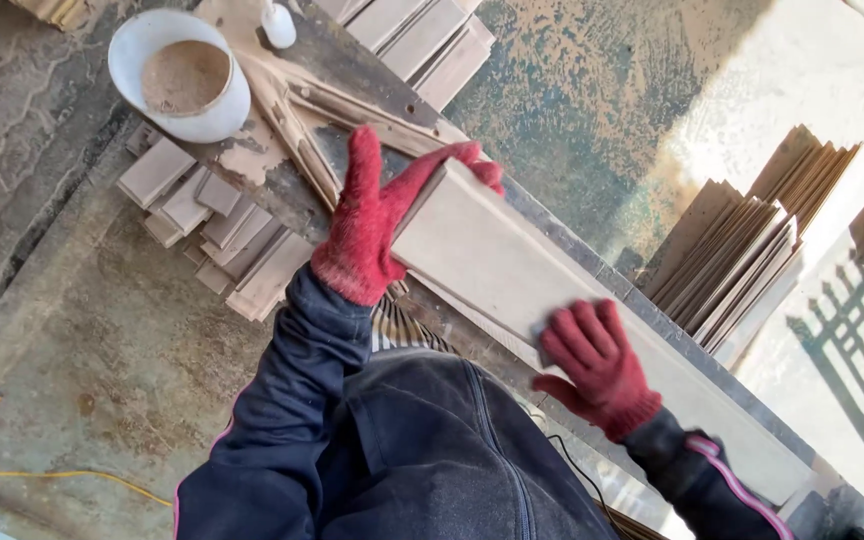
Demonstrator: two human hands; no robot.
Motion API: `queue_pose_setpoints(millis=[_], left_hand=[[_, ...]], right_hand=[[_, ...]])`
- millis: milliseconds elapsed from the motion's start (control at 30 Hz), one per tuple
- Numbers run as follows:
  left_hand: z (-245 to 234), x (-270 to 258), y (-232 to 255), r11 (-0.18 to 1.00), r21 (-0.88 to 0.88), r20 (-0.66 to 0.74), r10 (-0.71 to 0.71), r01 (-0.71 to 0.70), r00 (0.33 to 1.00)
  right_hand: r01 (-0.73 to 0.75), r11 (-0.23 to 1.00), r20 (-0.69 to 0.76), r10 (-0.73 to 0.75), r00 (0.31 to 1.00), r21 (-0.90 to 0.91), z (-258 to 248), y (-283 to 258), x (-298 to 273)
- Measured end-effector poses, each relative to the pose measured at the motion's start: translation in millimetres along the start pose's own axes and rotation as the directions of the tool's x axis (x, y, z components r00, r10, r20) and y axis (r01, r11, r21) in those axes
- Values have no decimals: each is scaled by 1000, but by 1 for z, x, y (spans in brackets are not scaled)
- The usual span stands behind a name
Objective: The recorder is sanding a long wooden board, first manually with sandpaper and then using an angle grinder with a sanding disc.
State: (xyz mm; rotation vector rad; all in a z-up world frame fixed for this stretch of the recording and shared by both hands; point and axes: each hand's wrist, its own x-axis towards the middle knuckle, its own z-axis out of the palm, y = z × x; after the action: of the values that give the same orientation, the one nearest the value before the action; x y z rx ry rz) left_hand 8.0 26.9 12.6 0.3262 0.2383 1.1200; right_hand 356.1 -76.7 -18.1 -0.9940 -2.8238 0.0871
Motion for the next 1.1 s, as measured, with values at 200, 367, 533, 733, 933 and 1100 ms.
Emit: queue_pose_setpoints(millis=[200, 367, 533, 733, 933, 1100], left_hand=[[5, 0, 4, 997, 81, -34, 16, -13, 999], [13, 2, 8, 949, 314, -133, 20, 23, 991], [-1, 6, 3, 999, 37, 63, 19, -22, 998], [5, 3, 4, 994, -110, 181, 4, 16, 983], [-2, 6, -2, 975, -210, 255, -18, 73, 967], [35, 9, 15, 980, -94, -117, -188, 177, 975]], right_hand=[[151, 972, -52, -144, 988, 177, -13, -26, 117], [92, 995, 6, -92, 996, 49, -20, 2, 25], [65, 995, -48, -62, 997, 74, -3, -3, 55], [208, 965, -83, -197, 977, 159, -32, -56, 204], [207, 973, -298, -169, 940, 100, -44, -59, 169], [162, 985, -322, -138, 937, 50, -47, -64, 202]])
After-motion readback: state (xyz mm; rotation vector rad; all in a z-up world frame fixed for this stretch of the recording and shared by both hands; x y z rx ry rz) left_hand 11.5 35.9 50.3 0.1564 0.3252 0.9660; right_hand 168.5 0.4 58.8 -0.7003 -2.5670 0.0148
